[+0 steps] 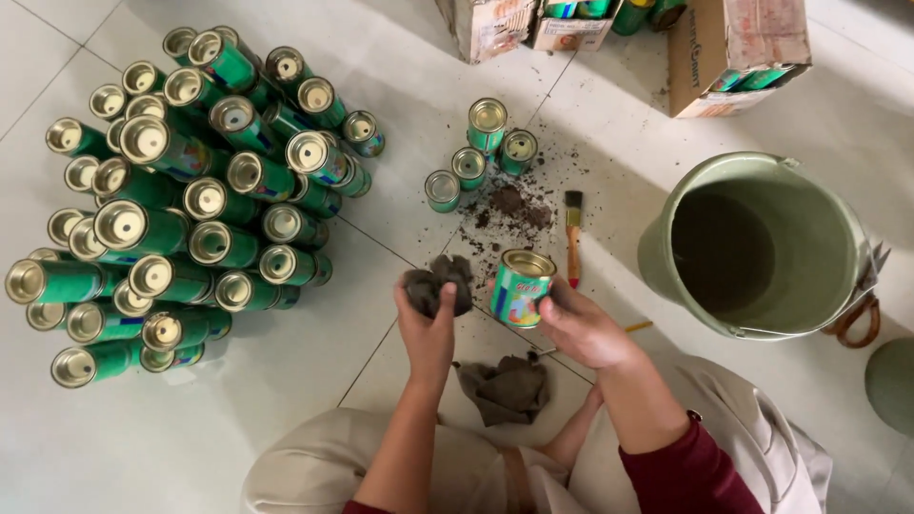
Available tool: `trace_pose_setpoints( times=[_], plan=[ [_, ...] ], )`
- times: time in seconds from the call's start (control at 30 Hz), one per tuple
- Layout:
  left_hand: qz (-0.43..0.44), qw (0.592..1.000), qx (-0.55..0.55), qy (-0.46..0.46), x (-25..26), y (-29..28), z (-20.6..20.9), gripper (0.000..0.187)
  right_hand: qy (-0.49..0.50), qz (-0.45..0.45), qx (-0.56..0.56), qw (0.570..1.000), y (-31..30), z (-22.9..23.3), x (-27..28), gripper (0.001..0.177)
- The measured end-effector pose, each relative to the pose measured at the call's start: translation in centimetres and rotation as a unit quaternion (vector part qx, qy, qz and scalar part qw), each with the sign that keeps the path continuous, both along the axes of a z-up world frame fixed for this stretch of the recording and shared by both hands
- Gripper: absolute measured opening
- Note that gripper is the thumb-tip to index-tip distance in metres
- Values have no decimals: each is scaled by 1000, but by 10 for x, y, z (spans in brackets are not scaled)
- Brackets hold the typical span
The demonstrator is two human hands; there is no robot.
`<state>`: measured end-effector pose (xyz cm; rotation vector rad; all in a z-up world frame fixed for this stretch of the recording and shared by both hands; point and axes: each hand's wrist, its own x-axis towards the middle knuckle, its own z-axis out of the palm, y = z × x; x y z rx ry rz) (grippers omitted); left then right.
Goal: Cleaning dirt and debris from the bottom of metal cans using a brush and a cloth.
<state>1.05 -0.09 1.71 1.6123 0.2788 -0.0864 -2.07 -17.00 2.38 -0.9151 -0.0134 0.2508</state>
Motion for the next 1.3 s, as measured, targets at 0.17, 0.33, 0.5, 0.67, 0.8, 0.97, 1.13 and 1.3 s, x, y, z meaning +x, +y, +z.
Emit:
trace_pose_setpoints(
  times=[0.17,0.33,0.5,0.67,0.8,0.97,1.13,1.3],
  plan=[
    [-100,987,-94,-83,2,9,6,59,-96,-22,-168,981,8,26,10,67],
    [-221,943,-134,-211,-2,2,-3,71,-181,-83,-267,943,15,22,8,63],
    [-208,953,-127,-180,-2,-5,2,72,-245,-75,-403,878,20,-1,7,69],
    [-205,960,-105,-159,0,3,9,63,-196,-50,-445,872,31,19,22,92],
    [-212,959,-115,-149,-4,0,5,65,-98,-75,-535,836,12,-55,18,57],
    [-200,966,-57,-157,2,3,21,64,-98,-135,-522,836,-23,-14,19,14],
    [-167,969,7,-182,5,1,26,58,-241,-216,-268,907,-26,8,14,11],
    [-150,969,32,-191,1,-2,15,49,-345,-69,-383,854,8,40,19,12]
  ],
)
